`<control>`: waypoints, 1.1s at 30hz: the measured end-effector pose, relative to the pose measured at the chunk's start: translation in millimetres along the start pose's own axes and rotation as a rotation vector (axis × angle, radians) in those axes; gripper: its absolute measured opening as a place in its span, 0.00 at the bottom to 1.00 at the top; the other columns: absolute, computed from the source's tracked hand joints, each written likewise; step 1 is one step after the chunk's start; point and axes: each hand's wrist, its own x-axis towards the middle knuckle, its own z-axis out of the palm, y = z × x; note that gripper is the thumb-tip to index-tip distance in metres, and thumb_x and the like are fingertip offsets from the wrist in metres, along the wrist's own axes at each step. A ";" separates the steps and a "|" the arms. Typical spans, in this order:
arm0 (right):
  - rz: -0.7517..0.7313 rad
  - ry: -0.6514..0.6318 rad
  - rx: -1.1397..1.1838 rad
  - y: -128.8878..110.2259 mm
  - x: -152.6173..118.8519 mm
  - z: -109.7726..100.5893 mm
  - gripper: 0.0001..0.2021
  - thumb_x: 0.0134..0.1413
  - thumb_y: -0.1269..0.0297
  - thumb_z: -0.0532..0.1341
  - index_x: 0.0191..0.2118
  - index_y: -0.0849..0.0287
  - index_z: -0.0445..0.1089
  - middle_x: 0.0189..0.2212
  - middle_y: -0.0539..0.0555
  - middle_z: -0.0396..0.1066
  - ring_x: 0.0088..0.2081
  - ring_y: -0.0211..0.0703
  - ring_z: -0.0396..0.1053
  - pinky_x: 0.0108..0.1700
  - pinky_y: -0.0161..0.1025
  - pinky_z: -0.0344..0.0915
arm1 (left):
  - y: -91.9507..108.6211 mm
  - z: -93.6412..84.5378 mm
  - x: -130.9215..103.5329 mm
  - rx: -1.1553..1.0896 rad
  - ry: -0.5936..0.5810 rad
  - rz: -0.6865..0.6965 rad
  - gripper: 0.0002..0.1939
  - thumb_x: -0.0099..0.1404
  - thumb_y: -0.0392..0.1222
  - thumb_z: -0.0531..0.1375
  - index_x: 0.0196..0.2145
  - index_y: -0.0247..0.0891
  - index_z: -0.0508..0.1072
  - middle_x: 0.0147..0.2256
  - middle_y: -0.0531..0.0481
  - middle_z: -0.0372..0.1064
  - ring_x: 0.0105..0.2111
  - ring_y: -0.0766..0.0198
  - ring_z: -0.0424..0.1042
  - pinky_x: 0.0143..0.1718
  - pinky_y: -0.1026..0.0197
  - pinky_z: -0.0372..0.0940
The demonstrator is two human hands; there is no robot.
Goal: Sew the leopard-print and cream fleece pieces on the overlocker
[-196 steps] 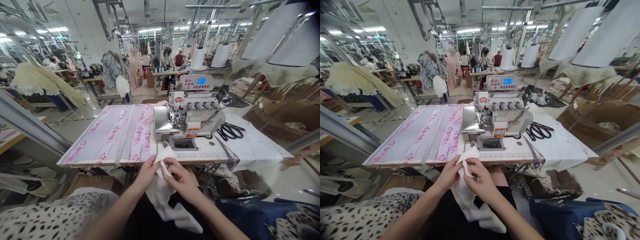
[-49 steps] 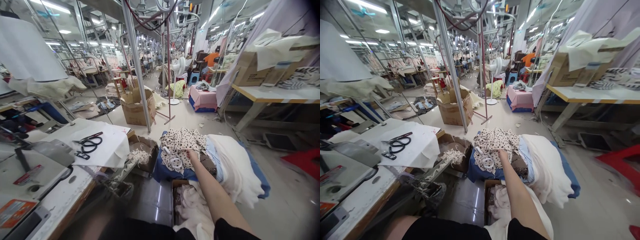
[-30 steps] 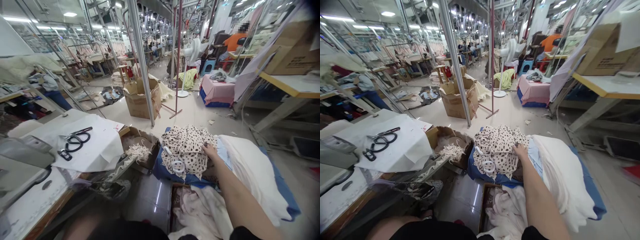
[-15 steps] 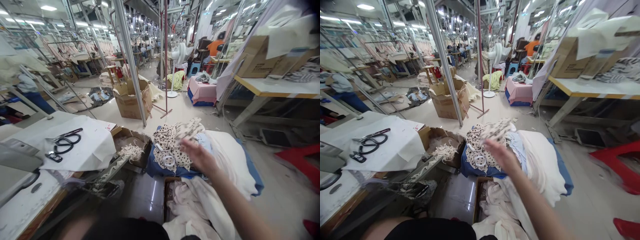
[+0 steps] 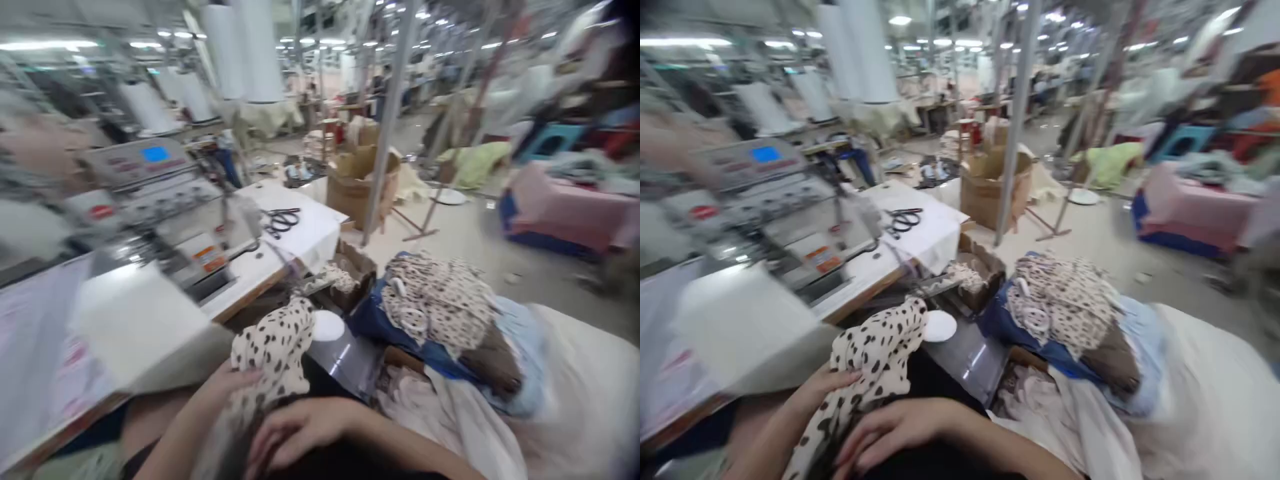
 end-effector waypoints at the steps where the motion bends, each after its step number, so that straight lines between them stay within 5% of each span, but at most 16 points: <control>1: 0.064 0.062 0.061 5.0 0.2 -4.6 0.21 0.43 0.51 0.63 0.40 0.62 0.70 0.37 0.57 0.72 0.44 0.47 0.68 0.47 0.41 0.61 | -4.2 -18.7 -13.0 -0.023 0.026 0.022 0.25 0.40 0.43 0.69 0.37 0.30 0.72 0.35 0.43 0.72 0.37 0.52 0.70 0.41 0.53 0.64; 3: 0.066 0.338 0.064 10.8 0.7 -17.2 0.17 0.46 0.56 0.63 0.40 0.62 0.70 0.38 0.57 0.72 0.42 0.46 0.69 0.47 0.43 0.60 | -11.4 -51.0 -37.6 -0.026 -0.005 0.069 0.27 0.31 0.41 0.72 0.33 0.31 0.74 0.31 0.44 0.73 0.34 0.50 0.71 0.39 0.54 0.65; 5: 0.002 0.470 0.089 12.3 8.0 -26.3 0.18 0.48 0.59 0.62 0.46 0.59 0.67 0.44 0.57 0.69 0.45 0.47 0.66 0.49 0.44 0.58 | -17.8 -73.3 -58.0 0.015 -0.127 0.106 0.27 0.30 0.42 0.72 0.32 0.32 0.75 0.30 0.46 0.73 0.32 0.52 0.71 0.37 0.56 0.65; 11: -0.102 0.463 0.342 17.5 70.4 -8.1 0.22 0.38 0.64 0.67 0.44 0.58 0.67 0.38 0.55 0.72 0.40 0.48 0.69 0.46 0.46 0.60 | -52.7 -88.9 -86.0 -0.068 -0.483 0.086 0.29 0.36 0.50 0.70 0.36 0.29 0.74 0.33 0.42 0.72 0.35 0.54 0.70 0.37 0.60 0.65; 14: -0.077 0.492 0.250 14.9 98.6 7.2 0.19 0.36 0.64 0.68 0.39 0.61 0.69 0.33 0.55 0.73 0.37 0.48 0.70 0.46 0.47 0.61 | -74.9 -89.2 -89.4 -0.337 -0.374 0.091 0.32 0.37 0.53 0.69 0.38 0.30 0.73 0.33 0.43 0.72 0.36 0.55 0.71 0.38 0.62 0.64; 17: -0.111 0.562 -0.098 0.3 114.2 17.5 0.14 0.42 0.62 0.65 0.38 0.59 0.70 0.34 0.54 0.72 0.37 0.47 0.68 0.47 0.47 0.60 | -82.1 -91.8 -89.3 -0.512 -0.218 0.203 0.31 0.42 0.55 0.67 0.41 0.32 0.72 0.35 0.42 0.72 0.40 0.54 0.69 0.44 0.58 0.62; 21: -0.305 0.464 -0.814 -19.0 124.1 24.3 0.14 0.50 0.65 0.58 0.44 0.54 0.71 0.34 0.55 0.69 0.37 0.48 0.65 0.42 0.46 0.61 | -69.2 -100.7 -85.2 -0.656 -0.051 0.411 0.31 0.44 0.55 0.66 0.42 0.33 0.70 0.37 0.41 0.71 0.42 0.52 0.68 0.47 0.54 0.60; 25: -0.507 0.325 -1.348 -14.3 126.1 34.3 0.21 0.51 0.70 0.54 0.52 0.53 0.65 0.24 0.54 0.62 0.28 0.44 0.62 0.30 0.41 0.61 | -55.6 -111.7 -82.7 -0.693 0.115 0.362 0.28 0.43 0.42 0.69 0.42 0.32 0.69 0.35 0.42 0.71 0.36 0.55 0.71 0.42 0.56 0.63; 29: -0.466 0.117 -1.365 -7.7 120.5 46.3 0.25 0.52 0.75 0.51 0.56 0.51 0.58 0.31 0.56 0.64 0.32 0.44 0.62 0.33 0.41 0.61 | -52.0 -122.4 -86.4 -0.713 0.314 0.351 0.22 0.43 0.37 0.68 0.38 0.30 0.69 0.31 0.44 0.72 0.29 0.62 0.71 0.34 0.63 0.64; 33: -0.352 0.276 -1.081 -17.9 124.9 49.7 0.18 0.55 0.72 0.51 0.52 0.51 0.60 0.42 0.56 0.63 0.43 0.46 0.62 0.44 0.43 0.61 | -46.7 -124.1 -95.4 -0.644 0.320 0.354 0.22 0.42 0.38 0.68 0.35 0.30 0.69 0.29 0.46 0.71 0.25 0.65 0.69 0.30 0.66 0.63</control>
